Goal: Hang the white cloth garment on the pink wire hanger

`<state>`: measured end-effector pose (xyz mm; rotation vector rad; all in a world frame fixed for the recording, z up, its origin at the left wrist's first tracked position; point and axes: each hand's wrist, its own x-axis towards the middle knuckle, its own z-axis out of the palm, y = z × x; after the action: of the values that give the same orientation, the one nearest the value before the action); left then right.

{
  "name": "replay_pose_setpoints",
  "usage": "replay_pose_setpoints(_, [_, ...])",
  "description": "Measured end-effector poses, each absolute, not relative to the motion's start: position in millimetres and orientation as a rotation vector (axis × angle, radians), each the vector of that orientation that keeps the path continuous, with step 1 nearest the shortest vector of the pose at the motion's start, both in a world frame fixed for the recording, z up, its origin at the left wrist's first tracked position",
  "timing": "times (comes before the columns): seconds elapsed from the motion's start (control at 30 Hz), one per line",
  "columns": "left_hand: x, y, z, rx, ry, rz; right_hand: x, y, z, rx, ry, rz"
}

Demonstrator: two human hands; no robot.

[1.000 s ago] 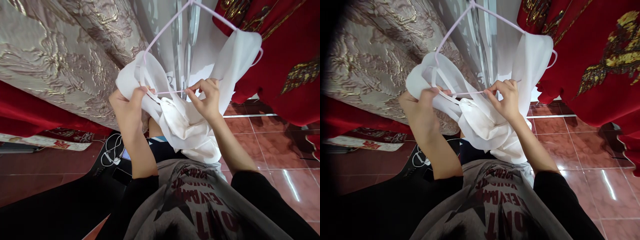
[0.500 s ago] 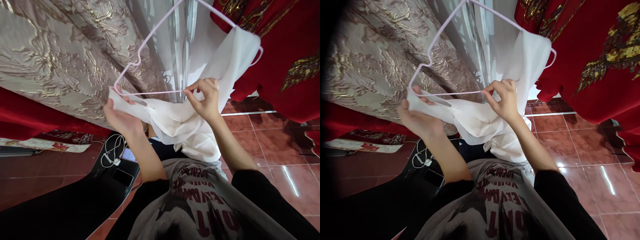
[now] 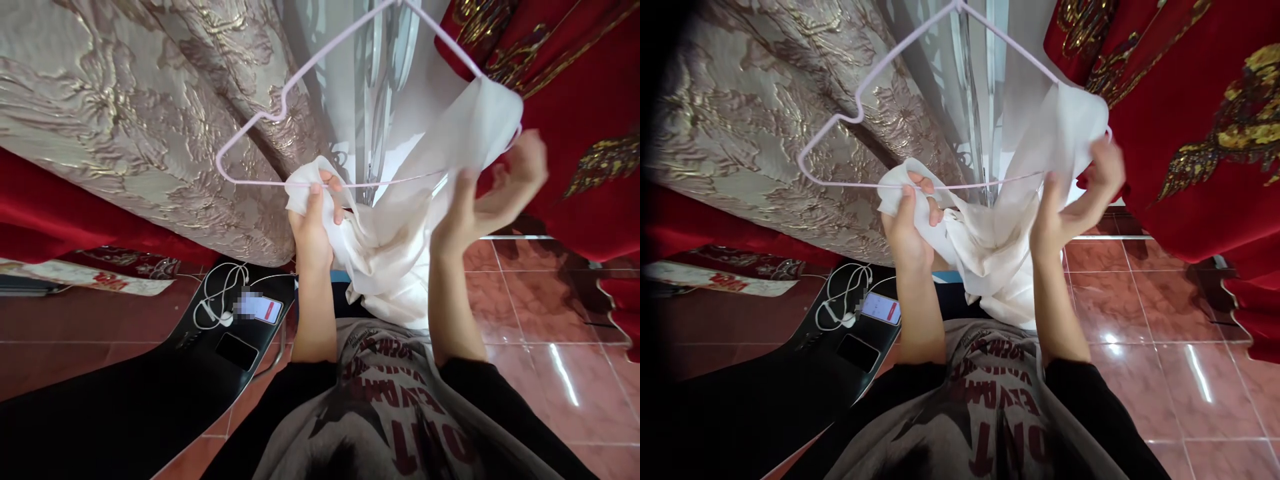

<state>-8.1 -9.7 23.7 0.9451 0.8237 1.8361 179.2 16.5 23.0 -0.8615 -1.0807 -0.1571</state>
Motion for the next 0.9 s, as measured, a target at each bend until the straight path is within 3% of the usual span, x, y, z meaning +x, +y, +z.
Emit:
replay_pose_setpoints(0.2, [-2, -3, 16, 0.954, 0.709, 1.911, 219, 35, 17, -0.951, -1.156, 0.439])
replay_pose_setpoints(0.6, [-9, -4, 18, 0.956, 0.691, 1.871, 201, 21, 65, -1.173, -1.234, 0.268])
replay_pose_setpoints(0.73, [-10, -3, 18, 0.936, 0.659, 1.871, 207, 43, 107, -0.961, -1.226, 0.506])
replay_pose_setpoints(0.9, [-13, -4, 19, 0.947, 0.661, 1.853, 227, 69, 147, -0.917, -0.709, 0.944])
